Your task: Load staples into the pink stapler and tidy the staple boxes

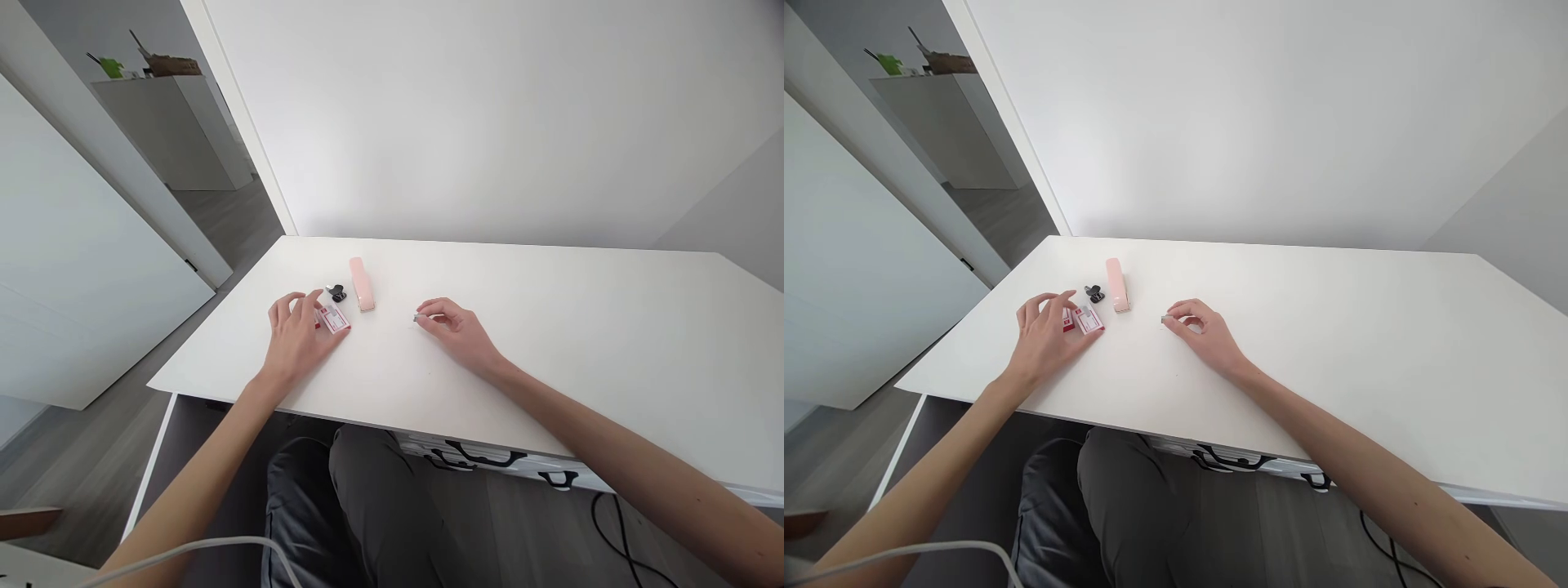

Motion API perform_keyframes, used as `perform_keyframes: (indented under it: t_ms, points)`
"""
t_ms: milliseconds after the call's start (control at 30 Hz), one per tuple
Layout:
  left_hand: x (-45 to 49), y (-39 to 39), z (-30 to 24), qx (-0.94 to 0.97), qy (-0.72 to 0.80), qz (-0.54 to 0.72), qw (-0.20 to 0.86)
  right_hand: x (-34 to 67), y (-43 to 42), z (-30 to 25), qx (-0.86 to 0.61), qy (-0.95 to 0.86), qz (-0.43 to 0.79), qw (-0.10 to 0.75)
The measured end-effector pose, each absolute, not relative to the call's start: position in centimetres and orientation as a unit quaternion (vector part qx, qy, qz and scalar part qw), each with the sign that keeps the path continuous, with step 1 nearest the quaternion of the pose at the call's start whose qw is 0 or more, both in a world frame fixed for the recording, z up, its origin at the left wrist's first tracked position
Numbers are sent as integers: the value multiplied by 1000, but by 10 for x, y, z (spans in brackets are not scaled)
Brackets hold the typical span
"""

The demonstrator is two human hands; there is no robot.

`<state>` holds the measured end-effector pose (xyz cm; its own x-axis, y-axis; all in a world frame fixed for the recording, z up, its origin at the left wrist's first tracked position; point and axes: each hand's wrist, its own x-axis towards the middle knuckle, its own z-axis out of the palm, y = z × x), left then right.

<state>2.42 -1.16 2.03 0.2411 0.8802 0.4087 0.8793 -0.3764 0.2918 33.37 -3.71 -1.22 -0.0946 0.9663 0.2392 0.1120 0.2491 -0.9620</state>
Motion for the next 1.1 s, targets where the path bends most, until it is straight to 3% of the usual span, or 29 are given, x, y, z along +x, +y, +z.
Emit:
perform_keyframes:
  t_ms: [133, 400, 767, 1100]
  points:
    - [48, -44, 19, 805, 548, 227, -4, 344, -42, -10, -437, -617, 433, 491]
    - [58, -48, 33, 876, 432, 125, 176, 367, -52, -2, -427, -638, 486, 417]
    - [88, -40, 15, 806, 467, 296, 212, 373, -52, 5, -386, -653, 540, 365]
    - [92, -35, 11, 811, 454, 305, 210, 374, -53, 6, -390, -654, 524, 381]
